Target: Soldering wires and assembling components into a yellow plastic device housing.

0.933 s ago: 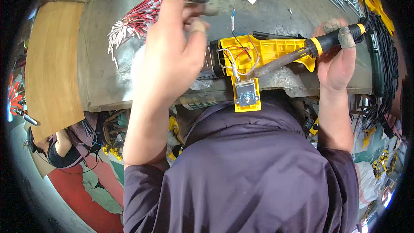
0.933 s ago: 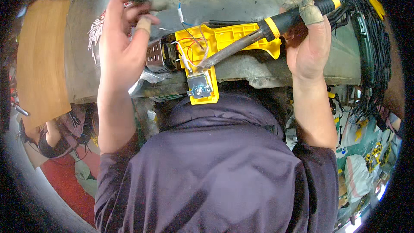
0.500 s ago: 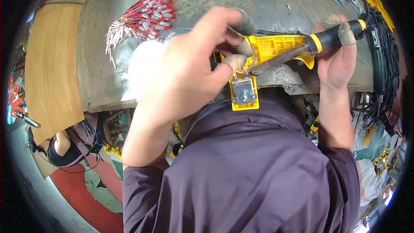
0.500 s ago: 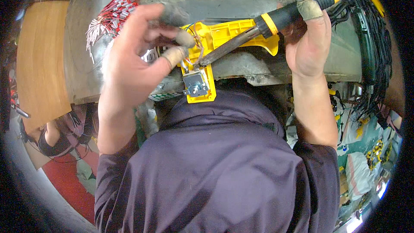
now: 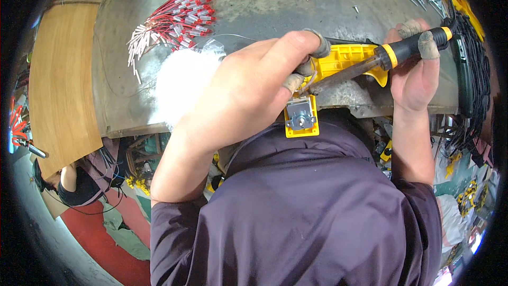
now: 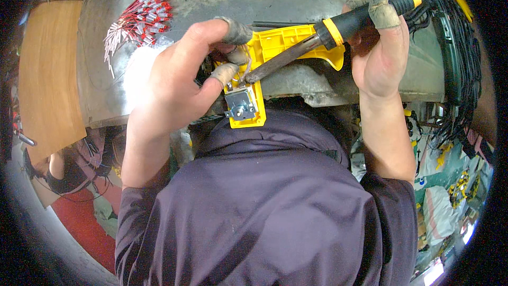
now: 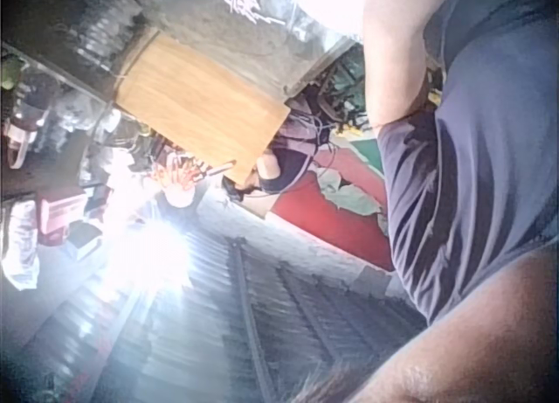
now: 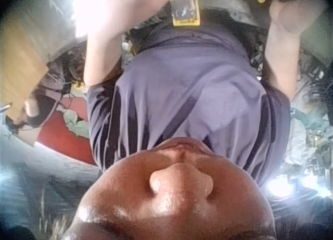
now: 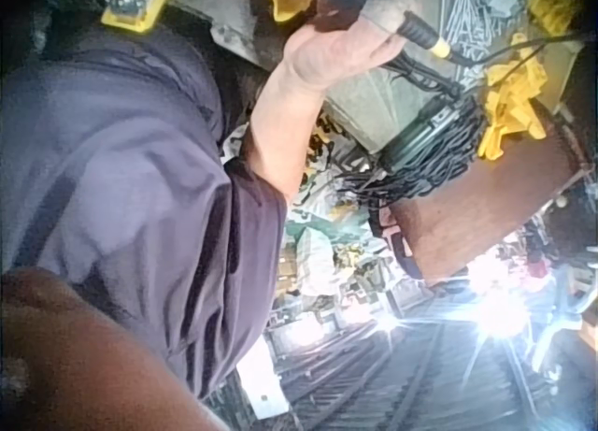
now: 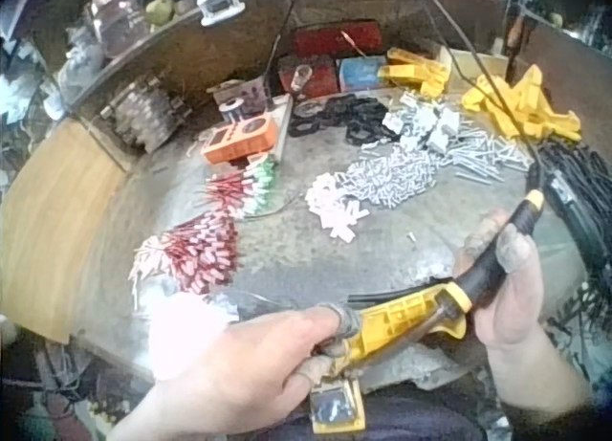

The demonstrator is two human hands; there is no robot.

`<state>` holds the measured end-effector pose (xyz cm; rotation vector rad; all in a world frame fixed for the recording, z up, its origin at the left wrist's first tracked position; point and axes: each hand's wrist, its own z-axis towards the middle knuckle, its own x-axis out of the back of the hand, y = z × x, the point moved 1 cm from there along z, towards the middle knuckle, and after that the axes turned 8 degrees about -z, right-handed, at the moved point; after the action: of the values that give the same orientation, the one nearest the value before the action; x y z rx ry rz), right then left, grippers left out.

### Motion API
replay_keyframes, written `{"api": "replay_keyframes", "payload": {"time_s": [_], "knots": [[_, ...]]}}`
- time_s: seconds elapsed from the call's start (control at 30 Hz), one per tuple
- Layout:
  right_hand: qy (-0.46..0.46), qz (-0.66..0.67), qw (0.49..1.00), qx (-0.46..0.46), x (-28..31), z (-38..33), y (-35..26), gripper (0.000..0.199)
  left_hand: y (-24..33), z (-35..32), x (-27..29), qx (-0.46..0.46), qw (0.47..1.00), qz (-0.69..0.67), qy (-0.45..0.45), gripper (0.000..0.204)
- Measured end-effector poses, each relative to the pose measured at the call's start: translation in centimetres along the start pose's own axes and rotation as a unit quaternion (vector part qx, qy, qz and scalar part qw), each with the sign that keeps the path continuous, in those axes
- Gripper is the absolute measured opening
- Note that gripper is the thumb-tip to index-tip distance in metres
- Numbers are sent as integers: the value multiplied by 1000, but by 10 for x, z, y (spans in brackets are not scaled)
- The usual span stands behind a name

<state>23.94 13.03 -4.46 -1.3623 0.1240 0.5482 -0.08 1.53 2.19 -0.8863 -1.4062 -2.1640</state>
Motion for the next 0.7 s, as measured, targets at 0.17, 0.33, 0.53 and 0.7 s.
{"api": "replay_keyframes", "payload": {"time_s": [0.17, 0.33, 0.53, 0.7], "knots": [[-57, 35, 998, -19, 11, 2, 1, 35, 0, 1, 0, -34, 999, 26, -28, 52], [2, 18, 1000, -10, 5, -2, -1, 34, -1, 0, -3, -34, 999, 10, -19, 50], [-77, 4, 995, 64, 1, -11, -10, 29, -5, -1, -4, -38, 999, -13, -16, 46], [-48, -28, 997, 62, -5, -18, -12, 32, -6, -1, -4, -51, 998, -8, -20, 46]]}}
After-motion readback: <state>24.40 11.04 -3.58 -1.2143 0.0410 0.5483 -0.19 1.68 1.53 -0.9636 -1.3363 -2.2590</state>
